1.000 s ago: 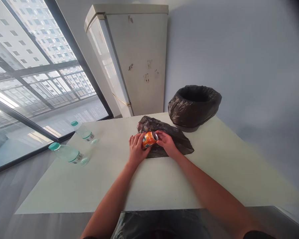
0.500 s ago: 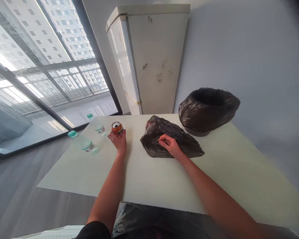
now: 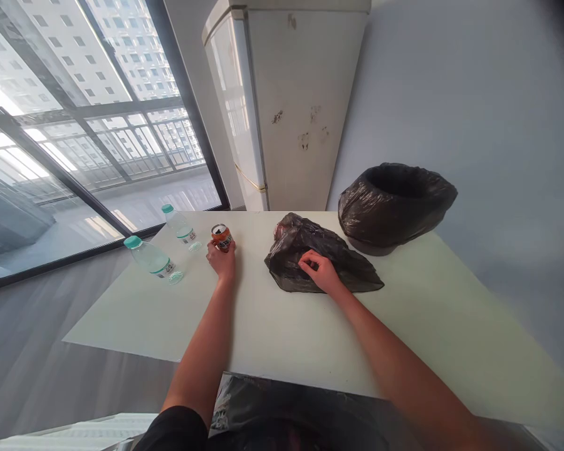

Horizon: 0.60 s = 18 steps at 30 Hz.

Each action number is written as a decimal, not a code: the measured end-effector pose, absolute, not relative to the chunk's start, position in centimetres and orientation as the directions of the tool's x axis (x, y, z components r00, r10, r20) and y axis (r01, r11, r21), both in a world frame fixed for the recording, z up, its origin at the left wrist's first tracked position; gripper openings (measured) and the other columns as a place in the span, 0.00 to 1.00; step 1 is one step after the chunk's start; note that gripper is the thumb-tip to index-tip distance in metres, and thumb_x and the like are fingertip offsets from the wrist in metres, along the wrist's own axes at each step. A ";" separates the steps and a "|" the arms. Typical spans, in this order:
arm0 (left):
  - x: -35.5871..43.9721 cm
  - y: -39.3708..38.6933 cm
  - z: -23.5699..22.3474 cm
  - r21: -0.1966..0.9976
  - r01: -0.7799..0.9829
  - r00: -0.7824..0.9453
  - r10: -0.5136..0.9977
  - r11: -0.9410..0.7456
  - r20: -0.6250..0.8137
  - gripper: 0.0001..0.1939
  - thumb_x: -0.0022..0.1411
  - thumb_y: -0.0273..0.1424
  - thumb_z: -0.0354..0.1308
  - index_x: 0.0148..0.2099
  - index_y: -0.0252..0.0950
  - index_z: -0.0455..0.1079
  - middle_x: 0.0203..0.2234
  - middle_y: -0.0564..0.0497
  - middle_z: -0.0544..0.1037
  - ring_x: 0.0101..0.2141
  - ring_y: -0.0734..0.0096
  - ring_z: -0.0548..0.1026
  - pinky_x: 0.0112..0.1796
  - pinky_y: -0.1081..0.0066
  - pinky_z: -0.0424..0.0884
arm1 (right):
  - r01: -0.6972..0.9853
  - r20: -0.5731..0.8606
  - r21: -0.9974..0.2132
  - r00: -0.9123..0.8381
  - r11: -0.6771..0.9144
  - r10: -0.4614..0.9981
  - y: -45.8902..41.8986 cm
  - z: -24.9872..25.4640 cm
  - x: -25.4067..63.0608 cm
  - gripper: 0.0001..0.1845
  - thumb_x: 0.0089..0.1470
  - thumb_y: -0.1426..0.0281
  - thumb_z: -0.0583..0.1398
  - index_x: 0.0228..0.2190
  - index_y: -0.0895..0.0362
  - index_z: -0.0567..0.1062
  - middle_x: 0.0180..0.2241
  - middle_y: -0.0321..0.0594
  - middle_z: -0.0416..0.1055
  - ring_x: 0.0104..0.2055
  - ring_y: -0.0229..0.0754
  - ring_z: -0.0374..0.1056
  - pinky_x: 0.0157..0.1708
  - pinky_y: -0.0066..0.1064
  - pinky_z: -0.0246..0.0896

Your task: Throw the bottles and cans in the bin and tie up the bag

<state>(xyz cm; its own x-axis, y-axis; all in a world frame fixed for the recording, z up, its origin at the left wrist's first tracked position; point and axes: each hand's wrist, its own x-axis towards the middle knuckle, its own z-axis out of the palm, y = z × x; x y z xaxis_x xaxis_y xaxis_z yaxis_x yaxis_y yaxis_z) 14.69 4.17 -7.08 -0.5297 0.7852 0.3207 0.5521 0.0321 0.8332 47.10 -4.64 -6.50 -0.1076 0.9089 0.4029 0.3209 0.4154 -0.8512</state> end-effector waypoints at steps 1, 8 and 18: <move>14.8 4.1 -6.9 0.834 0.549 -0.555 0.769 0.051 0.318 0.29 0.61 0.39 0.66 0.59 0.37 0.61 0.54 0.36 0.74 0.58 0.45 0.71 0.58 0.51 0.63 | 0.325 0.404 -0.850 -0.105 0.415 0.909 -4.6 -6.5 47.1 0.13 0.62 0.60 0.61 0.30 0.56 0.78 0.35 0.42 0.75 0.37 0.43 0.70 0.37 0.34 0.63; 16.9 2.4 -4.4 0.711 0.701 -0.605 0.483 -0.054 0.633 0.27 0.65 0.39 0.64 0.60 0.31 0.62 0.56 0.31 0.70 0.60 0.44 0.68 0.60 0.47 0.63 | 0.381 0.387 -0.844 -0.058 0.379 0.920 -4.5 -6.8 47.3 0.13 0.62 0.61 0.60 0.31 0.56 0.78 0.36 0.42 0.77 0.39 0.45 0.73 0.42 0.36 0.66; 25.5 -1.3 -5.2 0.782 0.416 0.184 0.885 -0.465 0.428 0.20 0.63 0.41 0.67 0.54 0.38 0.74 0.47 0.45 0.80 0.39 0.65 0.77 0.39 0.68 0.73 | 0.469 0.458 -0.752 -0.132 0.462 0.879 -4.0 -7.1 47.7 0.14 0.65 0.66 0.58 0.34 0.56 0.82 0.47 0.46 0.80 0.48 0.47 0.77 0.54 0.39 0.69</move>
<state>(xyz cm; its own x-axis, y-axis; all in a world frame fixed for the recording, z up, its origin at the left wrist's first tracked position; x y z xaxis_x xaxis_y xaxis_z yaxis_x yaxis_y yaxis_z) 25.52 -1.30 -5.24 0.1837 0.8849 0.4281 0.4163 -0.4646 0.7816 47.68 -4.02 -7.06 -0.1324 0.8792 0.4577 0.4695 0.4623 -0.7522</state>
